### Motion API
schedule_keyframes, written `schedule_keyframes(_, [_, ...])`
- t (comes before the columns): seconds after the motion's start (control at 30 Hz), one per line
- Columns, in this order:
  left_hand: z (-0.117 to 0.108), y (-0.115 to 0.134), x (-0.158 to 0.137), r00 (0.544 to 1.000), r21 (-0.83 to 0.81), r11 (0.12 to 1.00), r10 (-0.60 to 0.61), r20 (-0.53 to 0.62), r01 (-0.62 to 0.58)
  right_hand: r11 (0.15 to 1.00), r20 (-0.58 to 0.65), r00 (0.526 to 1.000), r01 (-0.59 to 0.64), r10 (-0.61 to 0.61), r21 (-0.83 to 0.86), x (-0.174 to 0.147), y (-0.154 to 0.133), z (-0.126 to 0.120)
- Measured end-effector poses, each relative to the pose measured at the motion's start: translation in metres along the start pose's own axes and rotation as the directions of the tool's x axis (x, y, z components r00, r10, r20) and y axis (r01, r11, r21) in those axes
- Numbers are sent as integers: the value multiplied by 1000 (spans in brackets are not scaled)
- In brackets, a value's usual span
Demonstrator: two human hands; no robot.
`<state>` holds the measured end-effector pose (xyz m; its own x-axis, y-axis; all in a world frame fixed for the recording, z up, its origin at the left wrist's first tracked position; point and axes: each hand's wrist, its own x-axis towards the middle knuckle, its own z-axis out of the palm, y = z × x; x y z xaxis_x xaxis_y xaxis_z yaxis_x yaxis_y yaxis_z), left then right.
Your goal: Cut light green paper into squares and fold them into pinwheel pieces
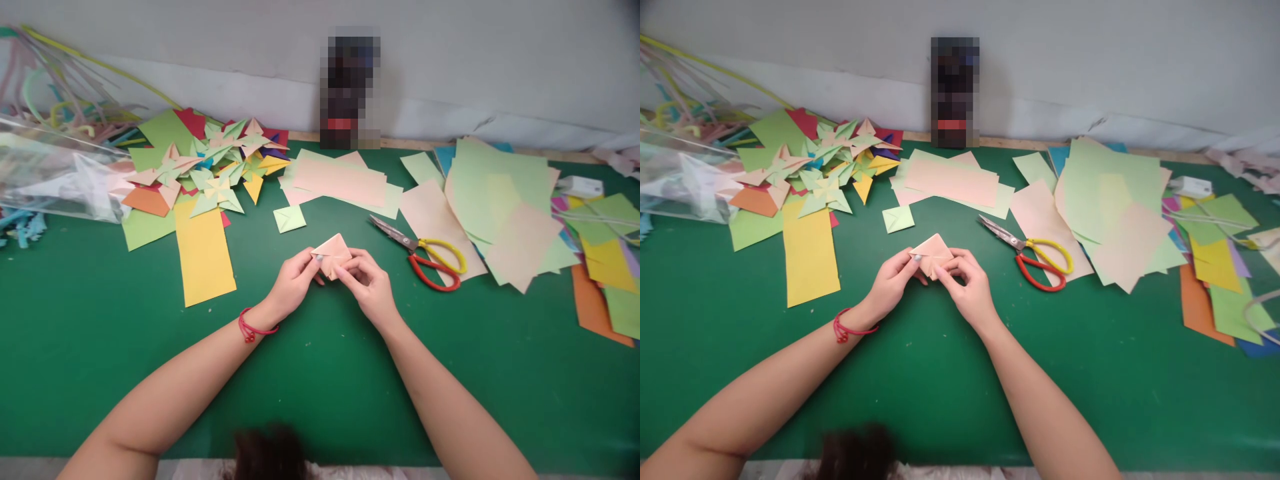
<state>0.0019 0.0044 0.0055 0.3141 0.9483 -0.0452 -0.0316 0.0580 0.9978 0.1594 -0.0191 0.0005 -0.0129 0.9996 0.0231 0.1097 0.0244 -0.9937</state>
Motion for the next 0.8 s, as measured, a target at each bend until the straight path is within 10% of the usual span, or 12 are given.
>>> schedule_keyframes(0.8, [-1, -2, -1, 999, 178, 983, 24, 49, -33, 995, -13, 999, 48, -49, -82, -2, 2, 1])
